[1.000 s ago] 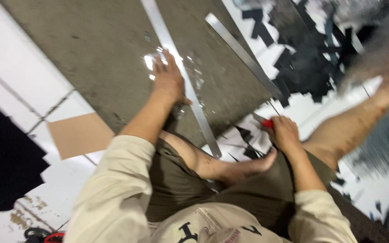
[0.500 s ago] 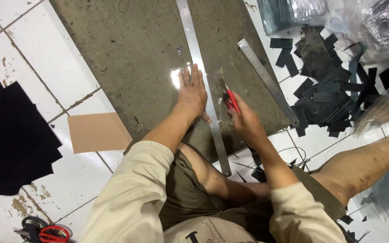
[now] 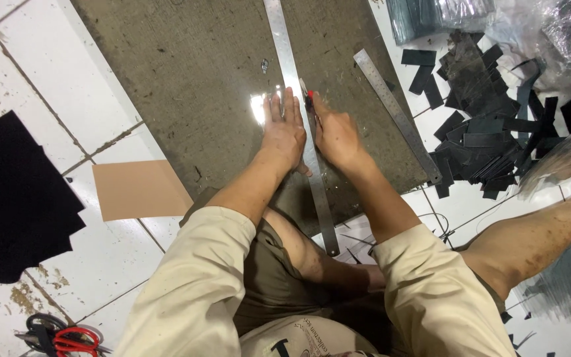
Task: Measure and cut clear plastic sheets using a ruler and utility knife.
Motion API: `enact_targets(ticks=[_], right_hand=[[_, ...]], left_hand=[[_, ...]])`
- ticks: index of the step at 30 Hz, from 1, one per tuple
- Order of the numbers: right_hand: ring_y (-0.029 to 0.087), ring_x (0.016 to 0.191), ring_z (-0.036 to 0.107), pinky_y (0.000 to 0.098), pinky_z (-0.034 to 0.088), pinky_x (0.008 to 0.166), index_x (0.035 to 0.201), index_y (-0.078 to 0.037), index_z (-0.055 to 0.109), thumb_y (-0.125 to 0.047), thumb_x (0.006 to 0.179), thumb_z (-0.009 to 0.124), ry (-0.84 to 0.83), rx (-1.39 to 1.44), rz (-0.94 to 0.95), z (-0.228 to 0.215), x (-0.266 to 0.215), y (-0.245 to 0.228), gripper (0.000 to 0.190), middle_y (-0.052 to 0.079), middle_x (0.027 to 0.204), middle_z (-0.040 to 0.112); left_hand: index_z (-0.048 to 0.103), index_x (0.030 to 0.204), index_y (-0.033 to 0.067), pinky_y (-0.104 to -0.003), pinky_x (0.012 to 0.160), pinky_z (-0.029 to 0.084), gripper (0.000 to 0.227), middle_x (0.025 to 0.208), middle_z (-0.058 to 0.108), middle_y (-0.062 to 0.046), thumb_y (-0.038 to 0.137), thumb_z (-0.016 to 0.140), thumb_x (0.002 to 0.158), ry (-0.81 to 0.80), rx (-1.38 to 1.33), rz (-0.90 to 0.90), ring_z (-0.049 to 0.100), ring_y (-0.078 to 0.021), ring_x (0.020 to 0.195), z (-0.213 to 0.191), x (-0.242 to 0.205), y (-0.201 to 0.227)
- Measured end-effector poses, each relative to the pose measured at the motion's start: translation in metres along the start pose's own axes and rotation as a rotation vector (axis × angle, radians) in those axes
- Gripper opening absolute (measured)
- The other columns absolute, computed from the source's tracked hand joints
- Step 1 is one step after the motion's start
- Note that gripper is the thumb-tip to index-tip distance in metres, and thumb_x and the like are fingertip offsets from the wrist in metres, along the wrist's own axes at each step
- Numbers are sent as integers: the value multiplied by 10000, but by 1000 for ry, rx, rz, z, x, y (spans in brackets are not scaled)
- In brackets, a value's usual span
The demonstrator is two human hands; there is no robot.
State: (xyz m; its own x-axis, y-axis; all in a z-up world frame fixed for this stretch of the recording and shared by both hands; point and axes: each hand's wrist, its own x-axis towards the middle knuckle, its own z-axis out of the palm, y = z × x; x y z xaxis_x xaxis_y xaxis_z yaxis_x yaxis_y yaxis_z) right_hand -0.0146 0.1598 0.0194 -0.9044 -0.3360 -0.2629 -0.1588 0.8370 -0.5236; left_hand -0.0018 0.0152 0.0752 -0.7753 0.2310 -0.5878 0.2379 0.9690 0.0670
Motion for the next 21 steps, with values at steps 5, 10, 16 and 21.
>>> enact_targets(ticks=[5, 10, 16, 21], right_hand=[[493, 941, 714, 625, 566, 803, 1523, -106, 462, -95, 932, 527, -119, -71, 4, -15, 0, -14, 595, 339, 938, 721], [516, 927, 702, 669, 528, 792, 1560, -178, 392, -141, 946, 436, -181, 37, 91, -5, -49, -7, 617, 339, 917, 715], [346, 541, 661, 450, 511, 511, 1523, 88, 373, 60, 799, 614, -90, -84, -81, 6, -129, 1, 764, 219, 773, 730], [369, 478, 595, 470, 471, 456, 1571, 8, 327, -121, 949, 607, -131, -84, -7, 22, -179, 12, 695, 214, 706, 638]], left_hand=[[170, 1563, -127, -653, 1203, -1, 1089, 1658, 60, -317, 305, 781, 772, 3, -19, 8, 185, -535, 1504, 4, 2, 3], [172, 1556, -141, -662, 1201, 9, 1142, 1652, 84, -329, 304, 831, 736, 45, -34, 19, 210, -550, 1496, 26, 20, -4], [155, 1536, -169, -748, 1087, -99, 1702, 1576, -10, -453, 876, 842, 382, 38, 67, 111, -4, -612, 1460, 55, 47, -8], [180, 1527, -186, -789, 1056, -76, 1683, 1568, 32, -477, 895, 818, 406, 54, 112, 101, 60, -631, 1456, 55, 47, -8]])
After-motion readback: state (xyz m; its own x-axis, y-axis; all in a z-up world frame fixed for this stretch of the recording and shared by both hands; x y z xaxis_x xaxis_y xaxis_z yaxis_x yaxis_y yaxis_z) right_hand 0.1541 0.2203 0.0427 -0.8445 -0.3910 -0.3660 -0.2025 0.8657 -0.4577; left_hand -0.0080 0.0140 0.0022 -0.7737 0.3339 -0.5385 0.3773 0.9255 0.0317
